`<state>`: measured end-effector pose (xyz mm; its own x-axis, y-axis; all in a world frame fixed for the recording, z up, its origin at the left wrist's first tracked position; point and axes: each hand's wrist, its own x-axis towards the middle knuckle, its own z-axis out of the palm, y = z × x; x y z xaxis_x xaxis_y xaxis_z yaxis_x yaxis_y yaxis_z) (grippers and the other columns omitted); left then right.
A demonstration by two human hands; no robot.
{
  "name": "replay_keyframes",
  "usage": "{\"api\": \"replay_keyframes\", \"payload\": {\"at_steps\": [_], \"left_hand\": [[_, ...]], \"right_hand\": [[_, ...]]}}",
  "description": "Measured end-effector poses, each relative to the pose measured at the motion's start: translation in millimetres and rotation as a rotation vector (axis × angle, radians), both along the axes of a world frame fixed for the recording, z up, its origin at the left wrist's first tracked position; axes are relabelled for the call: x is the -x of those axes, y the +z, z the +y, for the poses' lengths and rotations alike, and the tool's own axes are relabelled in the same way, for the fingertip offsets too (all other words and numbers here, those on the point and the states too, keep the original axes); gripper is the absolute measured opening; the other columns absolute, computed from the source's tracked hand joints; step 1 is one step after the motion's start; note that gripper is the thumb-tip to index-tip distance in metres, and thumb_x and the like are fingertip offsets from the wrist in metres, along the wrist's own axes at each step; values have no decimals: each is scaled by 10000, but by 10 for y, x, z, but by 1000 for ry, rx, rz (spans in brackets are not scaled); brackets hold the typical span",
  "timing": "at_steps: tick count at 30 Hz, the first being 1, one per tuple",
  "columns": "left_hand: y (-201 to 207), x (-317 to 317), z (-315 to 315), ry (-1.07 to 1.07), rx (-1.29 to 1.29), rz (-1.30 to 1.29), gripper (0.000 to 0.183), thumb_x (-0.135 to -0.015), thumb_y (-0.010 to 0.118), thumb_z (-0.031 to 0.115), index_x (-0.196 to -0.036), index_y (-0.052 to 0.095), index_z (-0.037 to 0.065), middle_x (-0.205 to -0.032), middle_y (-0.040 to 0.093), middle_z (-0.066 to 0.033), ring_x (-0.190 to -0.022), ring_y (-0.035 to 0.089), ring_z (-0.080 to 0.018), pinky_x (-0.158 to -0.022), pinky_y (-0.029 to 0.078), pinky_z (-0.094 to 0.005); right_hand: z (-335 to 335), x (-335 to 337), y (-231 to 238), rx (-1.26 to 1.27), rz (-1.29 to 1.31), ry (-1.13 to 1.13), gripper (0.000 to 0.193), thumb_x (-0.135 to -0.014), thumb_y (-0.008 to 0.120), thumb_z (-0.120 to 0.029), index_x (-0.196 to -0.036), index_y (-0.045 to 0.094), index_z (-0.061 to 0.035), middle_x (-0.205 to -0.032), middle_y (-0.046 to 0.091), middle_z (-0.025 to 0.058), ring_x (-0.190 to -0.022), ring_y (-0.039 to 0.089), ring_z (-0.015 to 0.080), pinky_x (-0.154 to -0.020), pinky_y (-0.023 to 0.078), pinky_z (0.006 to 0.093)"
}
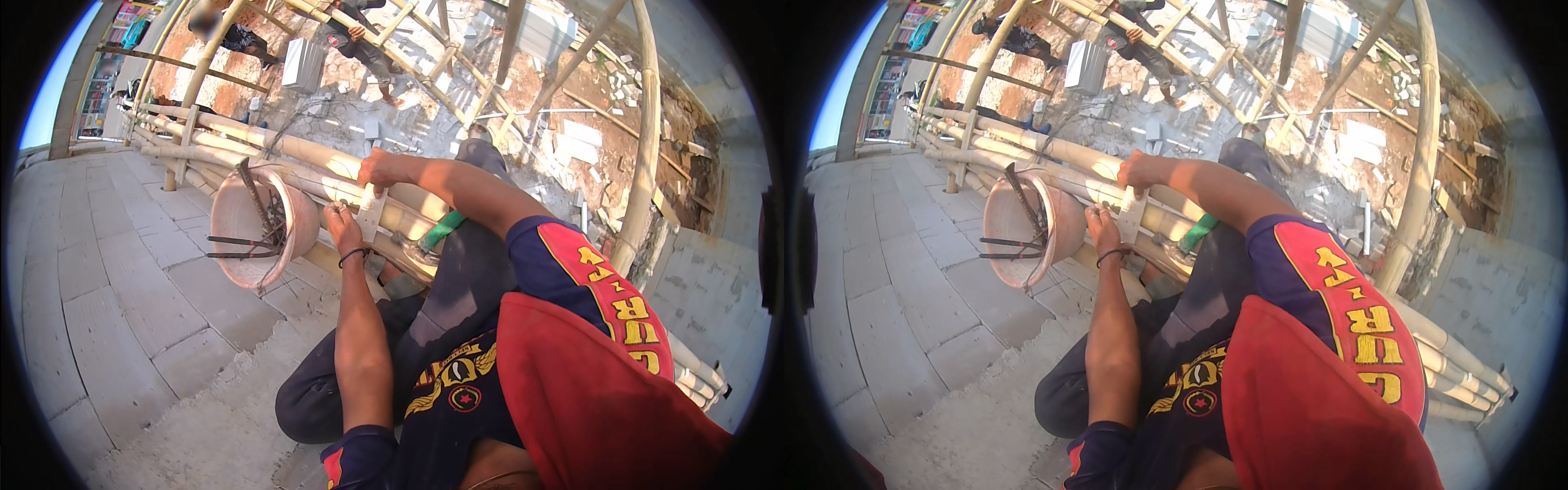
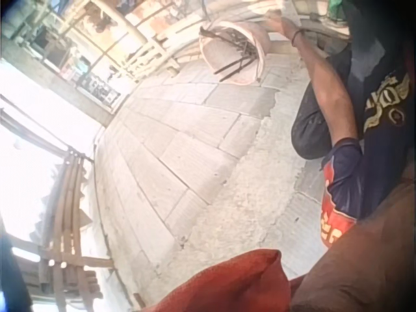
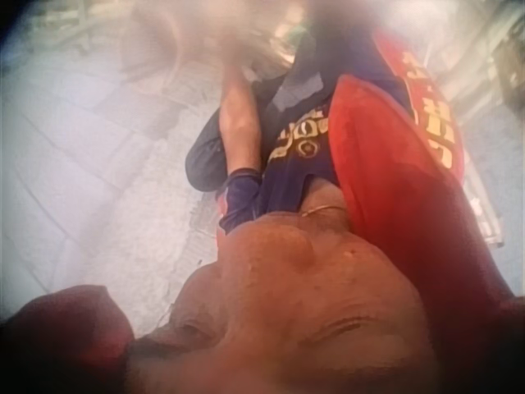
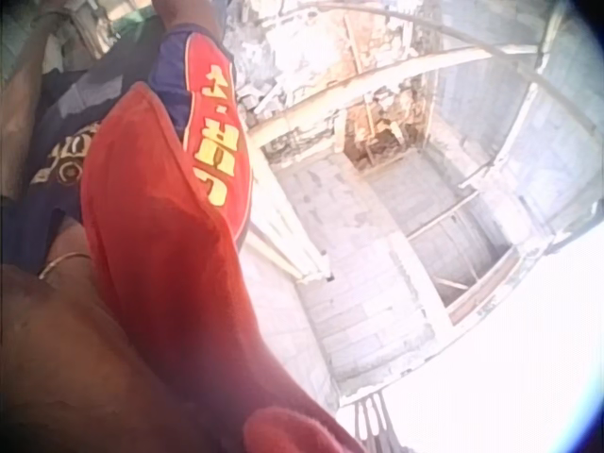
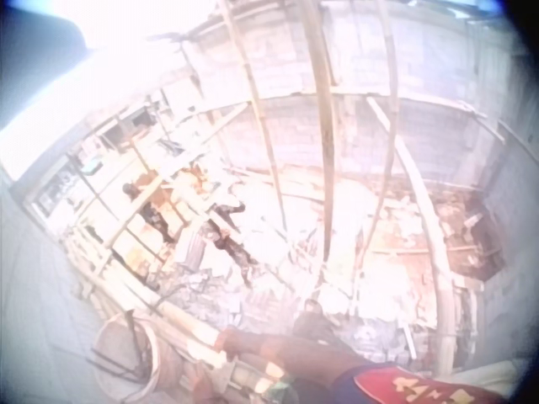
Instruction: The person sits on bamboo scaffolding and uses a hammer to drive nails into bamboo poles, securing them together. They retrieve nails from a bucket and repeatedly hammer them into place while other workers move below.
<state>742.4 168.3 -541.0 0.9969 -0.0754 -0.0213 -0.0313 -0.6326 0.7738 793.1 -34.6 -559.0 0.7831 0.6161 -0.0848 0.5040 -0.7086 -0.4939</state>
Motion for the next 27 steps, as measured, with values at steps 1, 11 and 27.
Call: {"api": "replay_keyframes", "payload": {"at_steps": [1, 11, 27], "left_hand": [[14, -13, 18, 11, 13, -43, 212, -933, 469, 101, -1103, 460, -26, -1012, 551, -230, -926, 543, -391, -823, 423, -464], [-15, -43, -191, -114, -181, -331, 148, -949, 533, 134, -963, 526, -14, -908, 568, -185, -828, 549, -372, -732, 435, -473], [-27, -18, -537, -150, -314, -446, 56, -786, 698, 76, -835, 687, 101, -883, 669, -27, -892, 576, -269, -823, 446, -401]], "right_hand": [[10, -4, -2, 29, 2, 2, 394, -644, 818, -345, -1003, 722, -215, -941, 690, 22, -969, 634, 220, -781, 408, 449], [-66, -22, 127, 42, -35, -87, 446, -584, 833, -357, -933, 694, -117, -902, 686, 67, -935, 646, 266, -787, 441, 430], [-67, -9, 250, 41, 74, -206, 742, -555, 893, -329, -1166, 564, -69, -957, 685, 131, -968, 651, 345, -790, 544, 437]]}}
